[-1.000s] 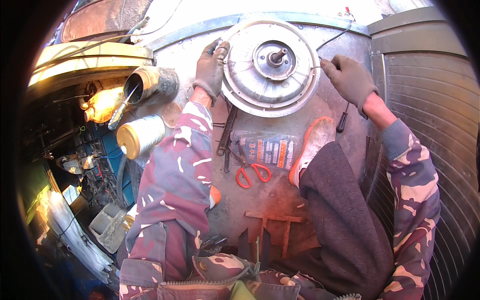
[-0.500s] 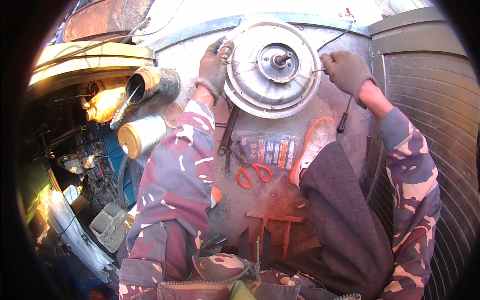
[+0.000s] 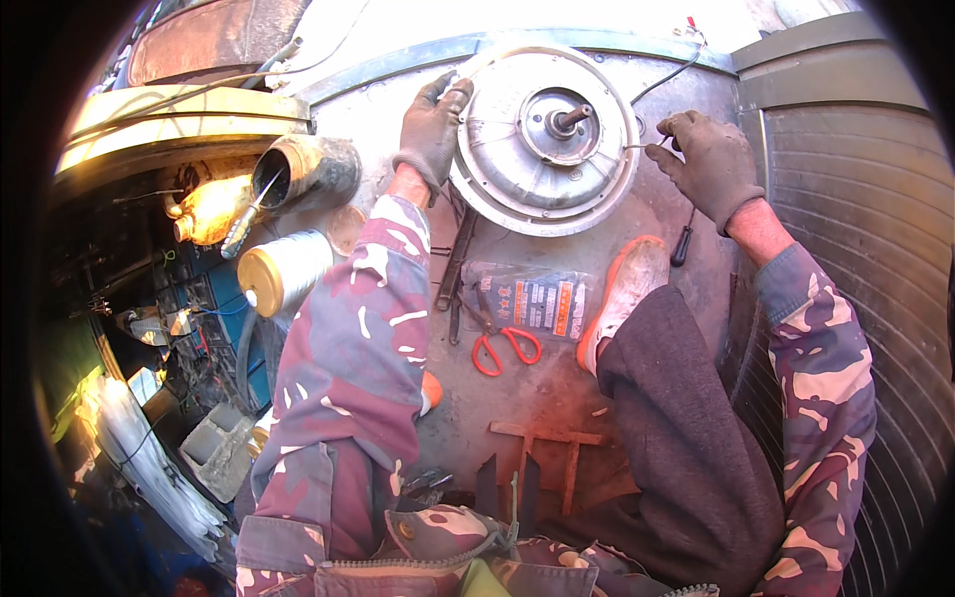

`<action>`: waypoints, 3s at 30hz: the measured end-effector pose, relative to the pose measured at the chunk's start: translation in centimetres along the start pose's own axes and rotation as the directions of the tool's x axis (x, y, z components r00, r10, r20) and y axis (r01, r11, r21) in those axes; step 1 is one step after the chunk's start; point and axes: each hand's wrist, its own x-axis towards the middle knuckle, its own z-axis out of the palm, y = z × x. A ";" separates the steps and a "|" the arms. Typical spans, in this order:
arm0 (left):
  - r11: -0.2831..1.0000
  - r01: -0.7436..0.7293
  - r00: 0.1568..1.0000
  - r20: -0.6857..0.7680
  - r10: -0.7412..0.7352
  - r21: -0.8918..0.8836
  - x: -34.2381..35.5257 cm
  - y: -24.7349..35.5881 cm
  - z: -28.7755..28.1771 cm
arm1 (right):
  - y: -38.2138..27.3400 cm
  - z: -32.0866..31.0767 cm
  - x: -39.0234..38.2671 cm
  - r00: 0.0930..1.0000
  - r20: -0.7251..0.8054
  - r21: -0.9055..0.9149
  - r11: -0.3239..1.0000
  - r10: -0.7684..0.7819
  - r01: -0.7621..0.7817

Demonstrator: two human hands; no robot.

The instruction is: The person uses a small metal tool to scrape and clean the surface of a motor component. They rotate the motor and continue scraping different areas while seated on the floor.

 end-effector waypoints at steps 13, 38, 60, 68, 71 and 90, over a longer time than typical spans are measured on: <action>0.999 -0.005 1.000 0.003 0.005 0.045 -0.4 0.6 0.4 | -0.3 2.2 -0.2 0.897 0.274 0.485 0.755 0.348 -0.441; 1.000 -0.008 1.000 -0.009 0.008 0.024 -0.7 0.8 0.1 | -0.3 0.0 0.0 1.000 -0.019 0.121 0.993 0.018 -0.015; 0.999 -0.003 1.000 -0.023 0.002 -0.041 -0.2 -0.3 -0.4 | -0.3 -0.6 -0.8 0.980 -0.088 0.058 0.981 -0.181 0.186; 1.000 -0.011 1.000 -0.014 0.010 -0.021 -0.5 0.2 -0.3 | -1.2 -0.7 2.9 0.961 0.261 0.101 0.987 0.094 -0.124; 0.999 0.034 0.999 -0.012 -0.035 -0.026 -0.4 0.5 0.0 | -0.7 -0.2 3.4 0.680 0.648 0.565 0.381 0.344 -0.732; 1.000 0.019 0.999 -0.027 -0.020 -0.008 -0.2 0.0 -0.1 | -0.9 1.1 1.2 0.808 0.473 0.395 0.736 0.351 -0.550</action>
